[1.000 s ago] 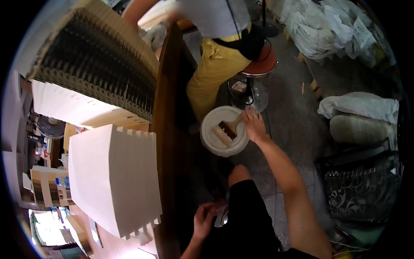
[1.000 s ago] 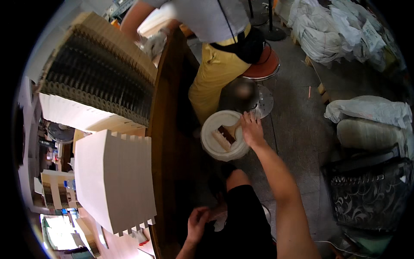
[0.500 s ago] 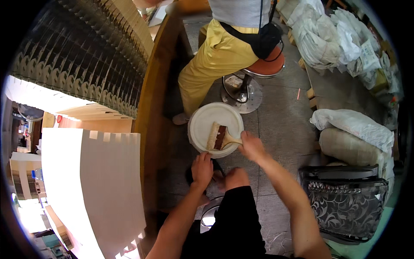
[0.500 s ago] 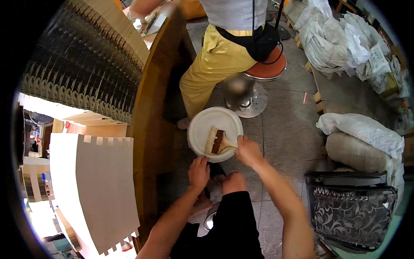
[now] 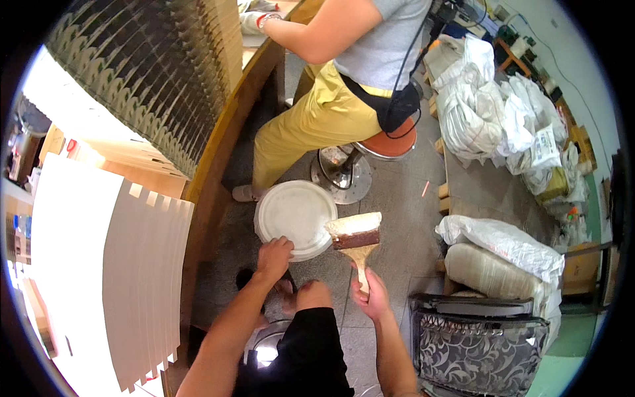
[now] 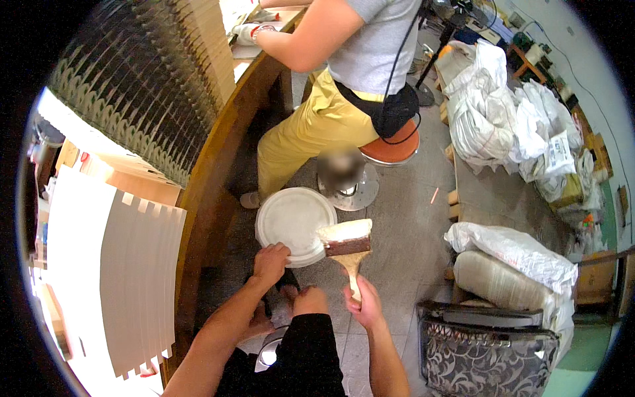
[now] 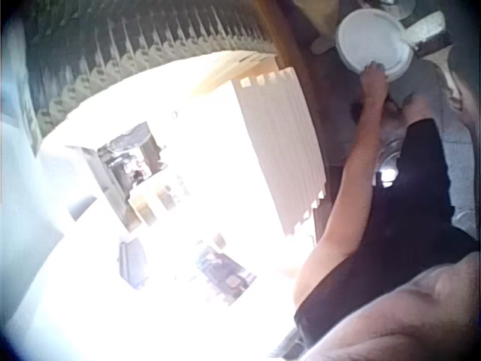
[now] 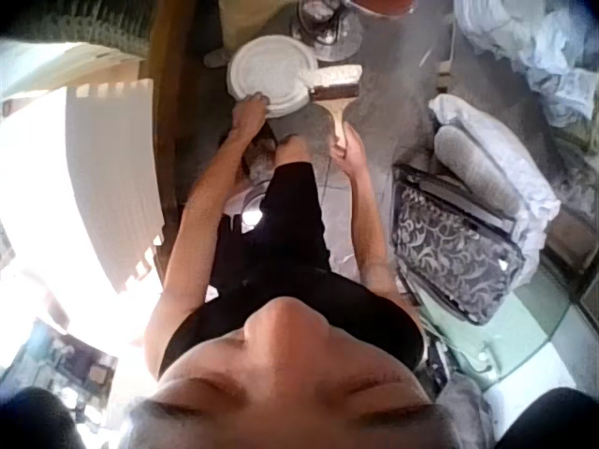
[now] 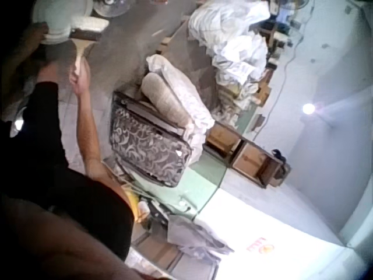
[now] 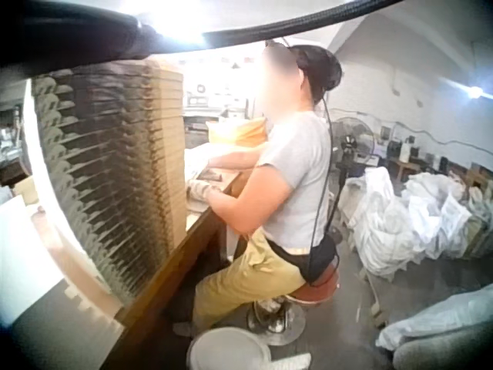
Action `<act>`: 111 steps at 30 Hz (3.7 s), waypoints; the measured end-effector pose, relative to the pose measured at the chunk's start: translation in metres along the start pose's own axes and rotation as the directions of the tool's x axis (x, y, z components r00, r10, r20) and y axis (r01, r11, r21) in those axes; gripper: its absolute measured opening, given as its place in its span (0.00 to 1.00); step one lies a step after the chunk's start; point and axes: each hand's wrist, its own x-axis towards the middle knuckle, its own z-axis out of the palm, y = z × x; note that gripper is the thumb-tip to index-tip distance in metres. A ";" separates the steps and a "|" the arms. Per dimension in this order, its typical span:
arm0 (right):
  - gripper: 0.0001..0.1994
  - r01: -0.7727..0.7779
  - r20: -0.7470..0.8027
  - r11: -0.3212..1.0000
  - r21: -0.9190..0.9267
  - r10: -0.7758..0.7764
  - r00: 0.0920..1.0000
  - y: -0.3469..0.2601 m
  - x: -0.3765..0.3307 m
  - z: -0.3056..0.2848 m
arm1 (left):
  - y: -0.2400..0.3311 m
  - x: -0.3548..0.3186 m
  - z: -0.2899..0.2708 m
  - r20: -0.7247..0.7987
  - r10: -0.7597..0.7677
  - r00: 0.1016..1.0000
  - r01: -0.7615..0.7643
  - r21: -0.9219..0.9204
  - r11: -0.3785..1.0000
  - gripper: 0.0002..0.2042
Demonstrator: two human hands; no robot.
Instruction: The person applies glue with a brush to the edges of paper stacks, moves the stacks between positions on the table, and uses a block to press against the paper edges.
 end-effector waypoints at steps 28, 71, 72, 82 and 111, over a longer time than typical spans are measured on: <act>0.11 0.255 0.305 -0.334 -0.908 -0.105 0.947 -0.001 0.170 0.089 | -0.071 -0.228 0.028 -0.325 -0.618 0.716 0.319 -0.634 0.704 0.12; 0.17 -0.085 0.558 0.996 0.012 0.064 0.827 0.009 0.093 -0.003 | -0.043 -0.151 -0.036 -0.072 -0.742 0.667 0.337 -0.858 0.387 0.14; 0.16 -0.071 0.535 0.991 -0.112 0.120 0.837 0.006 0.095 -0.002 | -0.045 -0.147 -0.034 -0.061 -0.747 0.662 0.316 -0.881 0.352 0.14; 0.12 0.282 0.185 0.350 -0.893 -0.285 0.940 0.006 0.115 0.020 | -0.028 -0.075 -0.034 -0.323 -0.618 0.716 0.242 -0.716 0.655 0.12; 0.21 0.637 0.758 0.619 -0.459 -0.101 0.645 -0.005 -0.021 0.258 | 0.093 -0.269 -0.131 -0.335 -0.306 0.891 0.167 -0.384 0.908 0.10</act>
